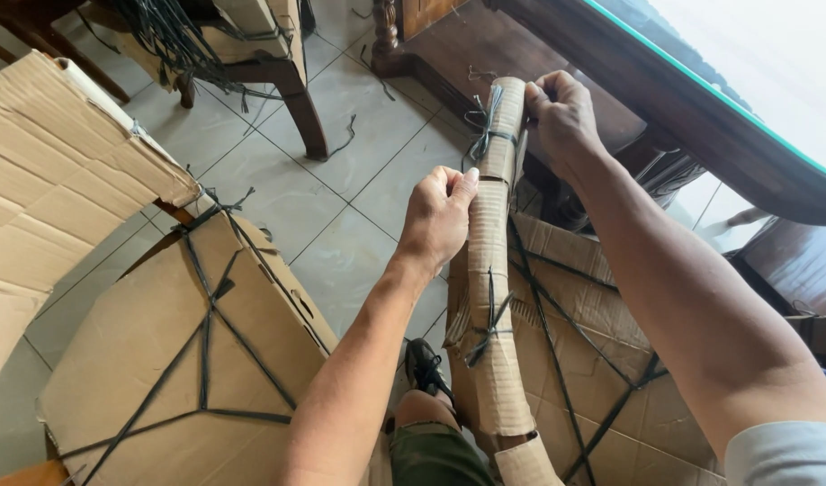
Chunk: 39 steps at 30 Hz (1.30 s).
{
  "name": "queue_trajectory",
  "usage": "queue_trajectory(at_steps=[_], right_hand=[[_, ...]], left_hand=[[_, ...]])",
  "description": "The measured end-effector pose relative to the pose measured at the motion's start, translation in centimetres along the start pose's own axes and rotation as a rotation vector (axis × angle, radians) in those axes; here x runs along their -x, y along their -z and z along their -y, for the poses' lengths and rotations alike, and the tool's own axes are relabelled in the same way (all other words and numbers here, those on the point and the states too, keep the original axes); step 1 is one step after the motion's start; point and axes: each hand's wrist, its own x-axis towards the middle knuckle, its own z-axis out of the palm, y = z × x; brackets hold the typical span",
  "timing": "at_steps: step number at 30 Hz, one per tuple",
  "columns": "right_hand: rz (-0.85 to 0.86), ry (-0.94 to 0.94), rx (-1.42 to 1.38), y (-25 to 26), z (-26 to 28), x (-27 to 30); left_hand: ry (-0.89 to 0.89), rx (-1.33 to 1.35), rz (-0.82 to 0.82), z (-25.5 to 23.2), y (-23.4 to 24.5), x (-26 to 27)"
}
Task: Tying cardboard padding to wooden chairs using plastic strips to protect them for transport.
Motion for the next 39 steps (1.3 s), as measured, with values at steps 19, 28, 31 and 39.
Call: queue_trajectory(at_steps=[19, 28, 31, 39], right_hand=[[-0.05, 0.181, 0.024, -1.7, 1.7, 19.0], [0.286, -0.013, 0.04, 0.2, 2.1, 24.6], [0.383, -0.086, 0.016, 0.8, 3.5, 29.3], [0.619, -0.328, 0.049, 2.9, 9.8, 38.9]], left_hand=[[0.023, 0.039, -0.142, -0.6, -0.2, 2.8], [-0.131, -0.489, -0.102, 0.1, -1.3, 4.2], [-0.118, -0.55, -0.118, 1.1, -1.4, 4.6], [-0.245, -0.671, -0.12, 1.4, -1.4, 7.9]])
